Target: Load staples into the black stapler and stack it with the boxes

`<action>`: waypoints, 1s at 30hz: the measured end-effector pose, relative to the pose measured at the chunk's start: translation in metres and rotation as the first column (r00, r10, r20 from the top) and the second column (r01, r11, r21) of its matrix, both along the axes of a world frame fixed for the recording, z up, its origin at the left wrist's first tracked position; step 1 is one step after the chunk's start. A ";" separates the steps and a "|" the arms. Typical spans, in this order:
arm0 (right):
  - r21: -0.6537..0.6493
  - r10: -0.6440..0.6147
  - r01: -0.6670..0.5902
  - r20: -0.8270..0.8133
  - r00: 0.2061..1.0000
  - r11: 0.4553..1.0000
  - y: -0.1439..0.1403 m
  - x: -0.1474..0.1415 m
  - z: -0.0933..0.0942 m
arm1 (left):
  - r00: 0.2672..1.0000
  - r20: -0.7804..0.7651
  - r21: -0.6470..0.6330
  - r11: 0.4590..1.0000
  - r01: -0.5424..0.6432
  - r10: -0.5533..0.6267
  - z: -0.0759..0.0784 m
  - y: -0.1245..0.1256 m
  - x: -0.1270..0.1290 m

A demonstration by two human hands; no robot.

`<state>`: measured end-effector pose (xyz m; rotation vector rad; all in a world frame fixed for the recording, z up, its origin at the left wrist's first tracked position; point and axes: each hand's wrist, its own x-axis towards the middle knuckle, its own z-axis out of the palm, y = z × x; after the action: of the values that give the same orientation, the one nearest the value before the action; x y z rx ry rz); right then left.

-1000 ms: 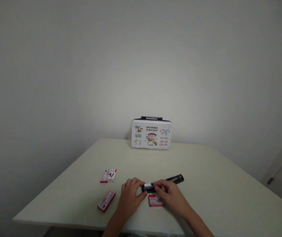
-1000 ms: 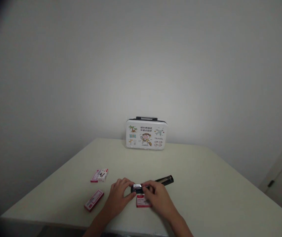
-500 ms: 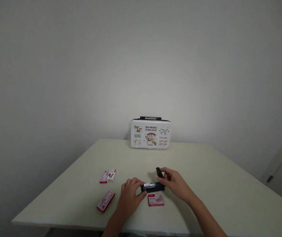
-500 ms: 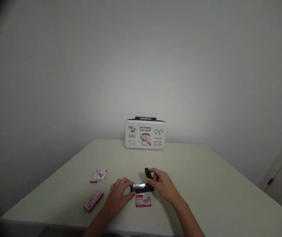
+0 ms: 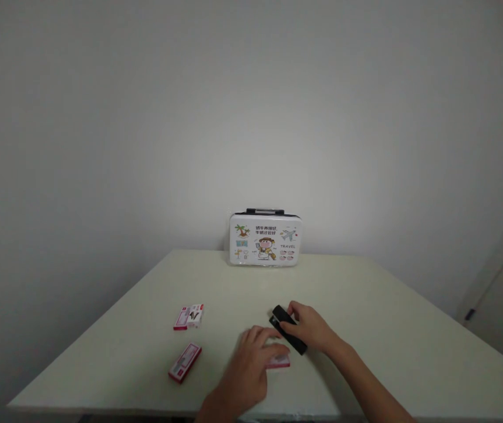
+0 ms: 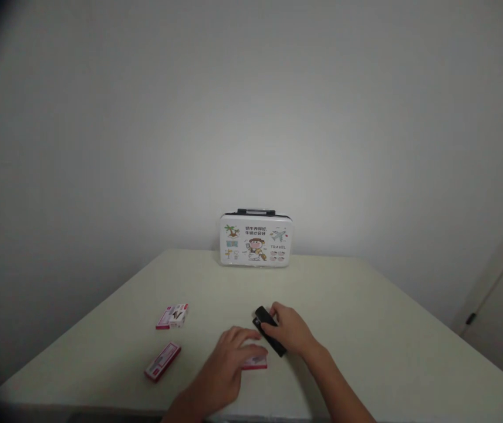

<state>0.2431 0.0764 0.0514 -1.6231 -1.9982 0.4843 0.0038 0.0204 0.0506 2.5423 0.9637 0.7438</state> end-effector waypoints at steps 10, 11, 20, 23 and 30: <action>-0.203 -0.098 -0.075 -0.723 0.684 0.976 -0.038 0.000 -0.049 | 0.977 -0.129 -0.165 0.968 -0.190 0.170 -0.014 0.036 -0.037; -0.201 -0.094 -0.087 -0.743 0.662 0.976 -0.041 -0.008 -0.050 | 0.978 -0.115 -0.161 0.968 -0.192 0.175 -0.018 0.037 -0.036; -0.106 -0.100 0.032 -0.728 0.679 0.994 -0.038 -0.057 -0.055 | 0.946 0.045 -0.091 0.945 -0.316 0.321 -0.034 0.012 -0.033; -0.043 -0.089 0.083 -0.705 0.703 0.996 -0.038 -0.055 -0.057 | 0.748 0.042 0.033 0.748 -0.663 0.662 -0.039 0.005 -0.079; -0.055 -0.105 0.092 -0.682 0.724 0.994 -0.041 -0.055 -0.057 | 0.707 -0.150 -0.194 0.680 -0.707 0.691 -0.042 -0.004 -0.164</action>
<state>0.1878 0.0357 -0.0052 -1.2766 -1.3355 0.9098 -0.1601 0.0168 0.0082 1.9497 1.9758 0.6656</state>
